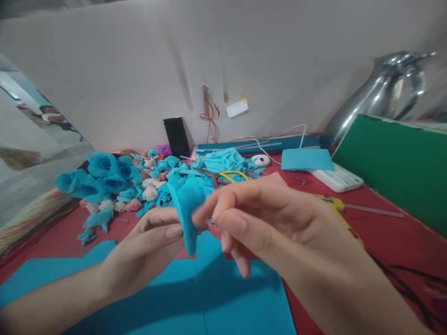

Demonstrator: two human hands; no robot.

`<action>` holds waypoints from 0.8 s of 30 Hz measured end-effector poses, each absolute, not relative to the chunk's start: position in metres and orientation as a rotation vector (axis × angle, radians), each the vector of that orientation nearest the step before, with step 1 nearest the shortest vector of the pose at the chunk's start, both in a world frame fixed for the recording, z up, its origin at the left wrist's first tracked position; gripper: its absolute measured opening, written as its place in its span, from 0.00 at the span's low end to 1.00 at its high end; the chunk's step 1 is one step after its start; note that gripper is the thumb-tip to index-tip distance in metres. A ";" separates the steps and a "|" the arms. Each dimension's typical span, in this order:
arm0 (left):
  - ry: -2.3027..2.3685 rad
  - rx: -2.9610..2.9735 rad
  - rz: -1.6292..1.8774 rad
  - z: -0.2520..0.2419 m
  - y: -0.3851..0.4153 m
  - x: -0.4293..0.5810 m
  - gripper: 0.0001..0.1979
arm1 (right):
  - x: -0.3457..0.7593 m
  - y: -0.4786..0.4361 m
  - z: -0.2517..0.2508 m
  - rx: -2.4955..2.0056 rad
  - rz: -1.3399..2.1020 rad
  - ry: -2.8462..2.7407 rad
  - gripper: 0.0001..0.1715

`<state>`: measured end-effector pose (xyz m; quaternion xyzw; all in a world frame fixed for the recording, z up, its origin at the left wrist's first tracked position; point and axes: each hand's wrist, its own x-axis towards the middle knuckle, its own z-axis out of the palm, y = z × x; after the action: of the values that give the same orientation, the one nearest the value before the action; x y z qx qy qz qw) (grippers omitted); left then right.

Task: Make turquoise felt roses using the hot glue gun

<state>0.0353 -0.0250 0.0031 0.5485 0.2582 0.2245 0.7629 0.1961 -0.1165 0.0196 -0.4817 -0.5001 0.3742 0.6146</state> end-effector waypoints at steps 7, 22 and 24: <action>0.558 1.213 0.487 0.002 -0.024 0.036 0.13 | 0.172 -0.129 0.040 -1.498 0.548 -1.098 0.05; 0.555 1.199 0.523 0.002 -0.025 0.034 0.11 | 0.197 -0.106 0.020 -1.081 1.063 -0.822 0.06; 0.543 1.204 0.520 0.001 -0.025 0.034 0.11 | 0.196 -0.106 0.021 -1.092 1.071 -0.822 0.06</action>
<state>0.0341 -0.0250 0.0012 0.5527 0.2492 0.2389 0.7586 0.1959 -0.1062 0.0211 -0.4799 -0.3613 0.4708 0.6462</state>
